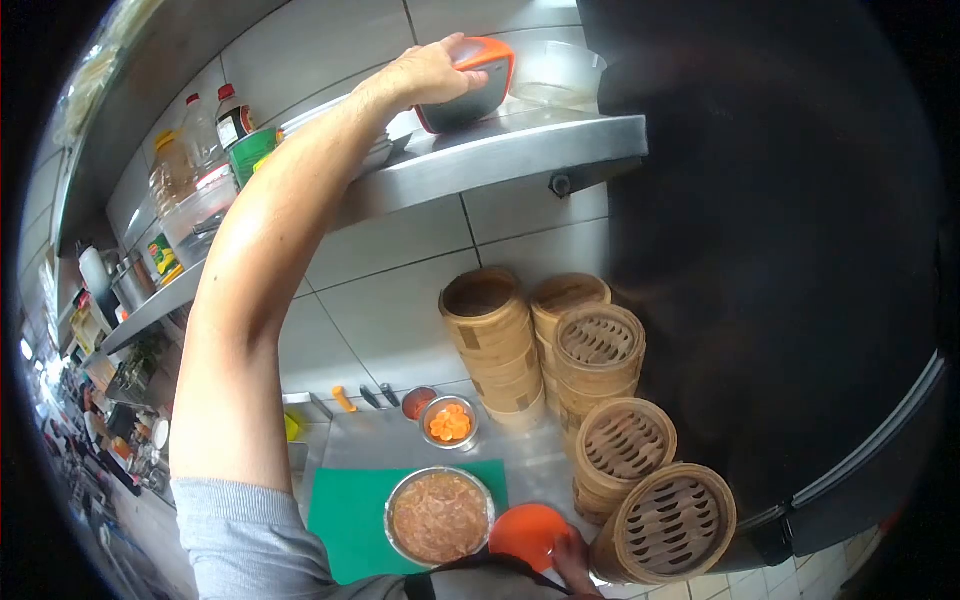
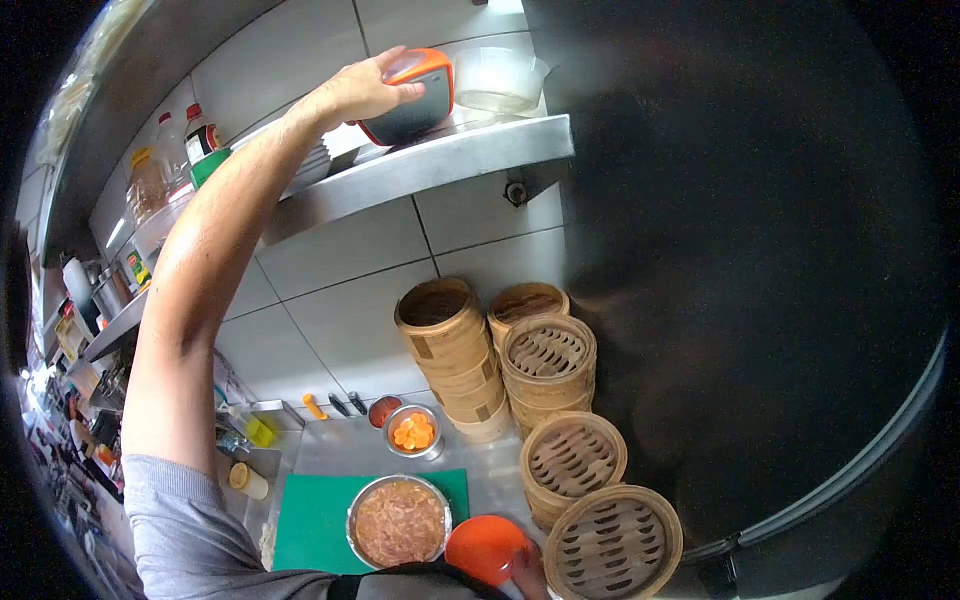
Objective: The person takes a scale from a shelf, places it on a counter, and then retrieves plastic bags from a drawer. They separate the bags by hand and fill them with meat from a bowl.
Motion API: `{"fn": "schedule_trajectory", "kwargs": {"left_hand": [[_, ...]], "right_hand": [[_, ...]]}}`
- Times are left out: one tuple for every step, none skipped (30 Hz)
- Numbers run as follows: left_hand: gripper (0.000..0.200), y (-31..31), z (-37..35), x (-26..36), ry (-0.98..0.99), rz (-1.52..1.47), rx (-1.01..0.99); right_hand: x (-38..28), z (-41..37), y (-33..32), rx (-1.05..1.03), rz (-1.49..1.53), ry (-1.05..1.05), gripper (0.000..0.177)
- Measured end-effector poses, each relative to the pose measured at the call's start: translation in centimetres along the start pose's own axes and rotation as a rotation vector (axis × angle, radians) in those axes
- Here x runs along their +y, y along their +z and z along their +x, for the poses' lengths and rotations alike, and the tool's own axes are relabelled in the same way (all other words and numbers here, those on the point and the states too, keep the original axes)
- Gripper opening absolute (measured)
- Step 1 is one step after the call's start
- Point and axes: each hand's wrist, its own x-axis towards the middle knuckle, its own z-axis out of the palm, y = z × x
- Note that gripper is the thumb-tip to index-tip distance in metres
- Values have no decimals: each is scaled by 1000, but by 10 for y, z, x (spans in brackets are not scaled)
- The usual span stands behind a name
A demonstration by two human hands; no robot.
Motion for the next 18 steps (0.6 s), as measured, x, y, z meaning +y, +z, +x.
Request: {"fn": "schedule_trajectory", "kwargs": {"left_hand": [[89, 1, -1, -5, 25, -8, 87], [79, 0, 1, -8, 35, -12, 132], [76, -3, -2, -6, 58, 17, 151], [74, -5, -3, -3, 80, 46, 169], [72, -7, -6, 0, 101, 75, 184], [69, -10, -10, 6, 104, 91, 188], [67, -14, -17, 14, 108, 106, 193], [65, -19, -23, 18, 112, 121, 198], [62, -24, -29, 19, 124, 119, 221], [59, -29, -34, 20, 136, 117, 243], [56, -33, -41, 20, 149, 115, 265], [54, -38, -50, 20, 199, 105, 316], [52, -43, -63, 20, 250, 95, 365], [50, -47, -76, 20, 302, 84, 417], [45, -50, -91, 22, 364, 51, 462], [40, -53, -107, 23, 425, 18, 506], [35, -54, -116, 22, 486, -14, 550], [43, -47, -115, 13, 590, 20, 693]], "right_hand": [[2, 1, 1, 6, 13, 17, 37], [3, 3, 0, 10, 25, 35, 37], [0, 2, -1, 1, 37, 9, 37], [-5, 1, -1, -9, 48, -14, 37], [-8, -1, -2, -21, 60, -36, 38], [-11, -3, -1, 9, 39, -96, 37], [-13, -3, 1, 40, 19, -156, 37], [-13, -2, 2, 71, -1, -217, 37], [-8, -1, 2, 42, 50, -170, 36], [0, 1, 3, 15, 100, -122, 35], [6, 2, 4, -12, 151, -73, 34], [6, 2, 4, 2, 137, -102, 33], [4, 2, 5, 16, 125, -129, 31], [1, 2, 6, 32, 113, -158, 30], [-1, 1, 6, 13, 144, -116, 30], [-3, 0, 5, -7, 175, -74, 29], [-3, -1, 4, -28, 207, -32, 28], [10, 6, 7, -6, 188, -101, 28]]}}
